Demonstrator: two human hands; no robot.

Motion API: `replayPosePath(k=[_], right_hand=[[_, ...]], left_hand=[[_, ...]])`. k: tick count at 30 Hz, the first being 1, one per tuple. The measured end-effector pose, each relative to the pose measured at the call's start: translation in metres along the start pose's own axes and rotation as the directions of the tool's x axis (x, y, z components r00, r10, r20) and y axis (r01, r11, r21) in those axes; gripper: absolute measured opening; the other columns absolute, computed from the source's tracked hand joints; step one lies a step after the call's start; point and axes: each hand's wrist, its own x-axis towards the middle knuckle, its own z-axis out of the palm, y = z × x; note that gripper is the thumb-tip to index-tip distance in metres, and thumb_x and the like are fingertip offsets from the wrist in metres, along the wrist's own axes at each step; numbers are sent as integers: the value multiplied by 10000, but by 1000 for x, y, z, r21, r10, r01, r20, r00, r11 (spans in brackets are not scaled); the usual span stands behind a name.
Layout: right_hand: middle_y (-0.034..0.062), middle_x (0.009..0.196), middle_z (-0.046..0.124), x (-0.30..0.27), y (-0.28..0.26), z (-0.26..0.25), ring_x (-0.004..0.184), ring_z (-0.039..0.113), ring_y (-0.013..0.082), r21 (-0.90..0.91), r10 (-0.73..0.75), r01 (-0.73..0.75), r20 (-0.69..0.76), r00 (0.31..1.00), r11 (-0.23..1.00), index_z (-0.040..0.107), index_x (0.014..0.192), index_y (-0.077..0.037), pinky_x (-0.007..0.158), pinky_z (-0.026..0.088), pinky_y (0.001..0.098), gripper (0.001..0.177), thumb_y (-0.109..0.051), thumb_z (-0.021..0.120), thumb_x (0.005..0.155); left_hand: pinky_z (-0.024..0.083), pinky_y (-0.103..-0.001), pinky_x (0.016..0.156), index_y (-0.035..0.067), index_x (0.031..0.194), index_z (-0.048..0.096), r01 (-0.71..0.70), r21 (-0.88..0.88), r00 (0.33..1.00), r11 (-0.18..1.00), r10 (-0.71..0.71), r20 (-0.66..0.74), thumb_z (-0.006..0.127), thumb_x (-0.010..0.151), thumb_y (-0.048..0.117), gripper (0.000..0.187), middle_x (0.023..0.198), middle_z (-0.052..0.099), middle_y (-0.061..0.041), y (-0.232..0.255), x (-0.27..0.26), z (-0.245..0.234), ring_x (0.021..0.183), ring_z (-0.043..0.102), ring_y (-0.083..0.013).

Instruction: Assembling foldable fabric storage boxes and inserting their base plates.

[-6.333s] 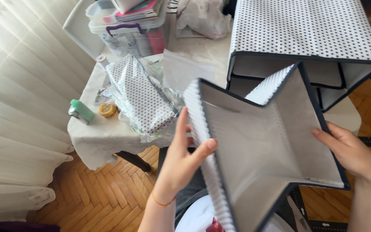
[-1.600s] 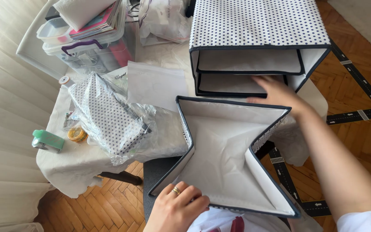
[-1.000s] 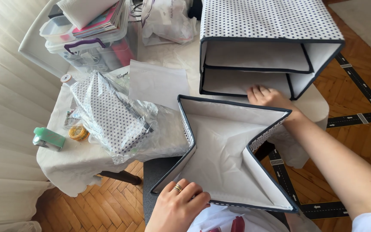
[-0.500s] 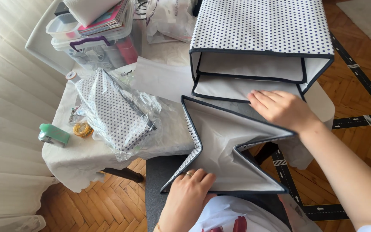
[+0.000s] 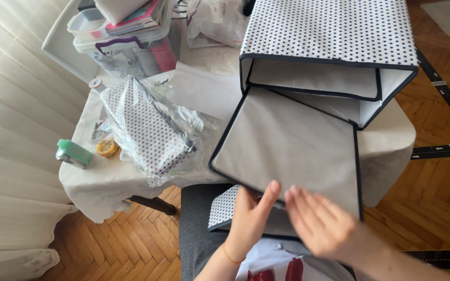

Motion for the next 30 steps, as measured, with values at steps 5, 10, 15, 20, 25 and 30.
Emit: replayPosePath(k=[5,10,15,20,25,30], right_hand=[[161,1149,742,-5,-12,-2,1052,742,251,185,51,-55,26,998,981,707,1137,45,880,608,362,355,-128,644,834],[44,1234,744,-99,-3,39,979,644,81,588,697,-597,76,713,546,673,1236,-153,843,527,226,415,-463,678,961],[253,1549,260,-30,15,-12,1430,272,400,392,445,-733,604,661,556,210,1522,-18,1110,350,568,1266,-725,781,640],[329,1619,-136,-19,14,-10,1550,-133,479,332,271,-641,704,657,692,-115,1544,29,1179,87,645,1626,-882,760,521],[311,1642,-195,-16,18,-5,1523,-126,459,187,359,-697,749,557,692,-192,1553,19,1188,83,593,1732,-927,749,448],[299,1646,-204,-14,30,1,1532,-81,401,-93,313,-720,933,178,688,-207,1551,41,1215,115,501,1746,-947,754,479]], left_hand=[[507,-257,945,-32,1276,616,-10,-74,974,997,-7,-225,690,968,291,452,1220,685,-76,-8,0,-11,1094,622,-143],[408,-330,664,-77,1219,708,326,-274,813,905,-416,-408,682,923,229,427,1074,684,-121,4,-24,-46,892,609,-197],[582,-394,792,-60,1214,624,245,-526,846,815,-445,-295,672,853,147,418,1076,715,-166,55,-46,-36,953,707,-263],[535,-318,896,-48,1254,632,226,-345,860,911,-353,-368,678,884,148,421,1177,723,-119,70,-45,-47,1065,678,-186],[566,-402,843,-84,1234,598,21,-499,842,866,-284,-458,682,882,106,409,1117,686,-168,62,-33,-64,1014,676,-267],[559,-347,848,-7,1222,626,-68,-495,905,866,-155,-396,668,860,94,379,1120,702,-104,77,-22,-49,1016,683,-207]])
